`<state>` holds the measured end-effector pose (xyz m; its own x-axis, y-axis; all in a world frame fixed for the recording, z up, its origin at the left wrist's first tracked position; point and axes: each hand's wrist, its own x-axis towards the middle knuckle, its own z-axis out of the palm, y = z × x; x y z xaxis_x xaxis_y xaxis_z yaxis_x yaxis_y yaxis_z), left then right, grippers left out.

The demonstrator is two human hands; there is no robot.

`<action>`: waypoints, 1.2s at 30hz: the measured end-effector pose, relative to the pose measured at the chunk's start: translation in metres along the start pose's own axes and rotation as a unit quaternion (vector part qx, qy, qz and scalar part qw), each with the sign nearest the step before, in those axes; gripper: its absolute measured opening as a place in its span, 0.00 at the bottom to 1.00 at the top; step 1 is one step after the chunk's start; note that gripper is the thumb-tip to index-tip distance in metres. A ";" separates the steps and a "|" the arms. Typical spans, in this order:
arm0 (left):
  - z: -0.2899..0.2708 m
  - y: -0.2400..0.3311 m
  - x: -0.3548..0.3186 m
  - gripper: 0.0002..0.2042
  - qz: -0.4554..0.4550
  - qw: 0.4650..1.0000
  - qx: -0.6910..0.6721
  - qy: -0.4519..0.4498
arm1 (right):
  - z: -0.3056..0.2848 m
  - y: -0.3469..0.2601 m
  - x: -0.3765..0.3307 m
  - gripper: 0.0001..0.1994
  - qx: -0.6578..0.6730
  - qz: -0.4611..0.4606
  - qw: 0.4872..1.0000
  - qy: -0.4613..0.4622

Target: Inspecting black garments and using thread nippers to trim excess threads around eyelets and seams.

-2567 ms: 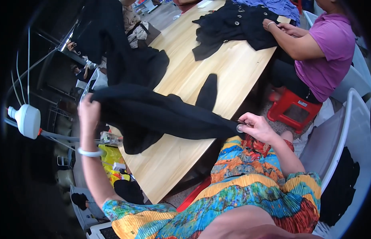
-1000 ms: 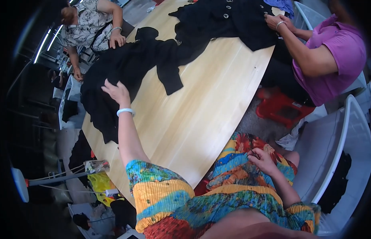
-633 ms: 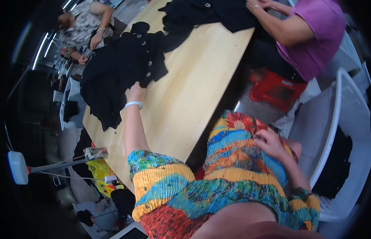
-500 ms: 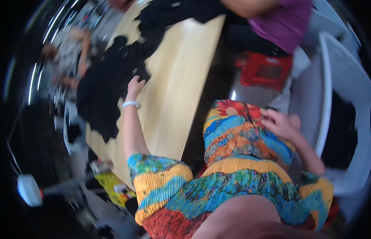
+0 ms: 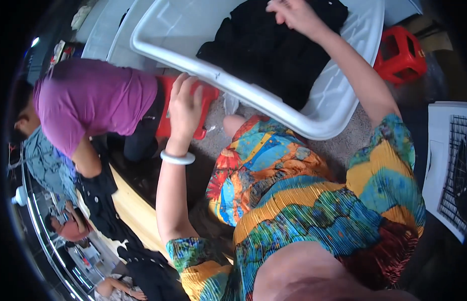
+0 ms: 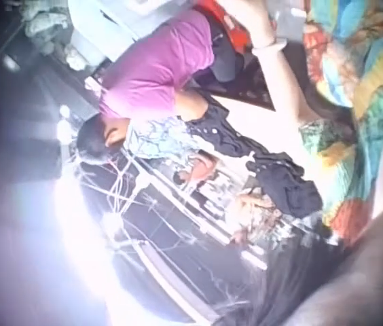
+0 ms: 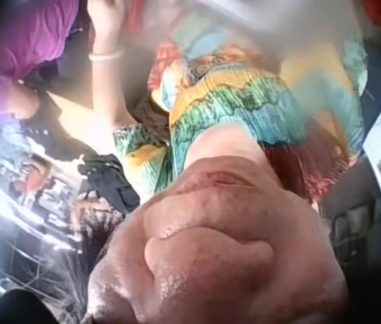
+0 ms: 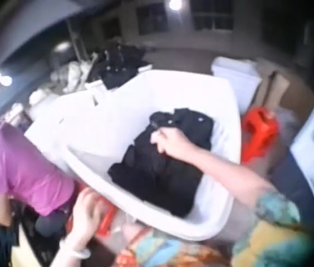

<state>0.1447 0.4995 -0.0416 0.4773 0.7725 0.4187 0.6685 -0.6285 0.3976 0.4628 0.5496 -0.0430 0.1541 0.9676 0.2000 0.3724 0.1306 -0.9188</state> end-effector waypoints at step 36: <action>0.069 -0.038 0.076 0.08 -0.063 0.992 -0.018 -0.106 | 0.099 0.315 0.155 0.12 -0.049 0.268 0.927 0.258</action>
<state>0.1950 0.5884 -0.0810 0.5027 0.8445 0.1844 0.7120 -0.5255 0.4657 0.5135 0.7623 -0.3351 0.7490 0.6520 -0.1177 0.1930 -0.3848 -0.9026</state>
